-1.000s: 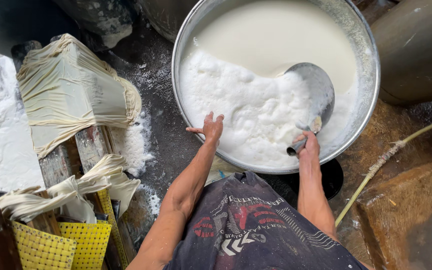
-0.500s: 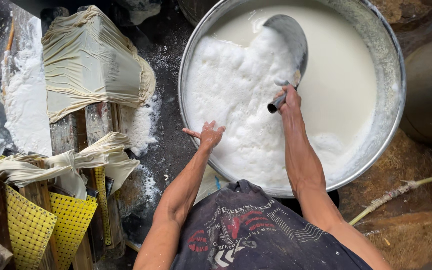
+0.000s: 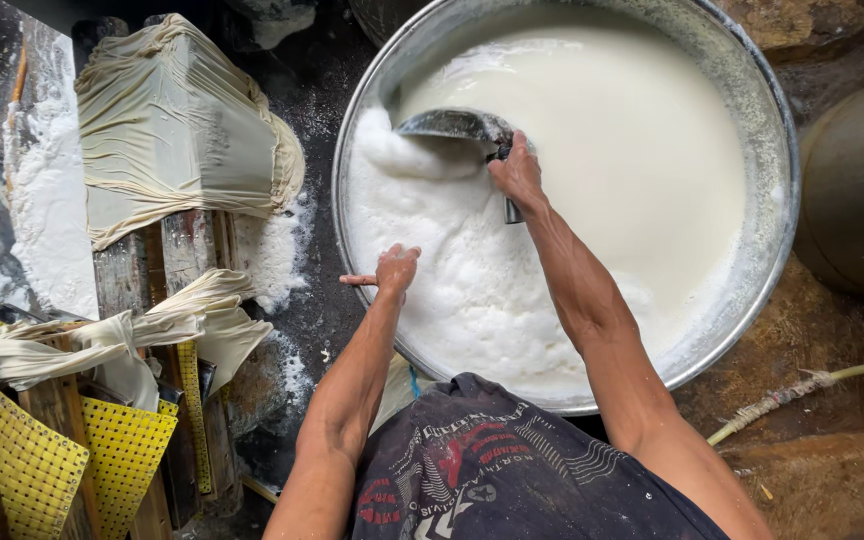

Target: The person uses a large metal scoop to repeatedly transfer white curd and yellowish liquid between large basins, scooping foamy curd from a large metal basin and pouring liquid into a blue basin and back, working beside cloth-wrapped molds.

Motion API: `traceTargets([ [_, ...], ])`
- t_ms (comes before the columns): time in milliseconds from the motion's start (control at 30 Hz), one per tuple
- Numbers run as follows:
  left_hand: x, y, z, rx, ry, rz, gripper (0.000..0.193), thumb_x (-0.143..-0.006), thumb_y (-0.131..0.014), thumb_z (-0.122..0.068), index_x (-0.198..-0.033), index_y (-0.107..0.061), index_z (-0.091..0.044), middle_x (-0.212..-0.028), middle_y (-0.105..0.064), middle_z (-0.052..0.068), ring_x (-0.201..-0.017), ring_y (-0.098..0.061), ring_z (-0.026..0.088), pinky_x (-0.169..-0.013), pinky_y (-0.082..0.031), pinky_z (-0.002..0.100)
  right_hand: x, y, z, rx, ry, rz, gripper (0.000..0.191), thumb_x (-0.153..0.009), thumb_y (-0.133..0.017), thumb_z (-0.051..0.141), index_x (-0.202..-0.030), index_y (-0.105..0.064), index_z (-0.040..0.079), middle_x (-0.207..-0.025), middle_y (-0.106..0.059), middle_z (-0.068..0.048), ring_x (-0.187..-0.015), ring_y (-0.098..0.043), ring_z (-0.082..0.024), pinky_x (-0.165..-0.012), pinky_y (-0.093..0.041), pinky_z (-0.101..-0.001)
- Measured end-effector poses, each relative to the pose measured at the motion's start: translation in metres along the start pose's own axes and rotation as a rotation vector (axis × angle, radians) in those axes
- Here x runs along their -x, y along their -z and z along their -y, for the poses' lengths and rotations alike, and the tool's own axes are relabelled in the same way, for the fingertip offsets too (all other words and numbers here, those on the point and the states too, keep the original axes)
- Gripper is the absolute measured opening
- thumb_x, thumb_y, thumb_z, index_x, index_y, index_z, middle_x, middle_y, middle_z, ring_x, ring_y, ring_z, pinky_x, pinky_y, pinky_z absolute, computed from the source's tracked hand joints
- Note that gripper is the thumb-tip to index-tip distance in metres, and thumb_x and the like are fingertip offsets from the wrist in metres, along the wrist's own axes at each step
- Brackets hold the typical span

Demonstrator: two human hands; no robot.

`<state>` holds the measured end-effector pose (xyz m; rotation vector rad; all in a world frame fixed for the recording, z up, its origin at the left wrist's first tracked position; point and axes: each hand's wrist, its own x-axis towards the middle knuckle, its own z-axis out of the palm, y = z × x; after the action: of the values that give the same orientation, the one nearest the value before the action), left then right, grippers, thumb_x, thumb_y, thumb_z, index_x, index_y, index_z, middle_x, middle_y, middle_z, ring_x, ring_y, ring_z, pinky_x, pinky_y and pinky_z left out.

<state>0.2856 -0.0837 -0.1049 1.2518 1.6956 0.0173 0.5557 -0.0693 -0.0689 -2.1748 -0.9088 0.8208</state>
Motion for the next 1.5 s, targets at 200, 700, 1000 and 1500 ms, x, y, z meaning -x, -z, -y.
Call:
traceTargets([
  [200, 0.001, 0.002, 0.009, 0.085, -0.115, -0.008, 0.073, -0.087, -0.067, -0.04, -0.147, -0.052, -0.002, -0.155, -0.044, 0.024, -0.14, -0.046, 0.039, -0.115, -0.039, 0.042, 0.051, 0.014, -0.026, 0.126, -0.137, 0.011, 0.086, -0.075, -0.06, 0.022, -0.154, -0.031, 0.005, -0.116, -0.067, -0.032, -0.11, -0.065, -0.049, -0.104, -0.049, -0.0505],
  [700, 0.025, 0.015, 0.027, -0.311, -0.297, 0.138, 0.073, -0.095, -0.051, -0.054, -0.148, -0.049, -0.004, -0.143, -0.055, 0.025, -0.154, -0.02, 0.033, -0.089, 0.044, 0.073, 0.229, 0.065, -0.131, 0.028, -0.241, -0.488, 0.065, -0.084, -0.07, 0.016, -0.142, -0.047, 0.0, -0.109, -0.07, -0.024, -0.089, -0.069, -0.036, -0.078, -0.056, -0.0438],
  [1000, 0.019, 0.019, 0.053, -0.318, -0.409, 0.126, 0.074, -0.091, -0.054, -0.055, -0.145, -0.053, -0.004, -0.139, -0.057, 0.028, -0.153, -0.005, 0.043, -0.094, 0.043, 0.066, 0.331, 0.048, -0.157, -0.911, -0.611, -0.555, 0.043, -0.085, -0.06, -0.001, -0.127, -0.051, 0.002, -0.07, -0.055, -0.006, -0.05, -0.055, -0.015, -0.043, -0.049, -0.0337],
  [1500, 0.021, 0.006, 0.038, -0.312, -0.32, 0.018, 0.071, -0.091, -0.055, -0.053, -0.142, -0.055, -0.003, -0.151, -0.047, 0.025, -0.157, 0.0, 0.041, -0.092, 0.043, 0.07, 0.139, 0.007, -0.119, -1.58, -0.62, -0.222, 0.017, -0.085, -0.065, 0.007, -0.084, -0.048, 0.011, -0.056, -0.051, -0.004, -0.047, -0.053, -0.023, -0.046, -0.05, -0.0392],
])
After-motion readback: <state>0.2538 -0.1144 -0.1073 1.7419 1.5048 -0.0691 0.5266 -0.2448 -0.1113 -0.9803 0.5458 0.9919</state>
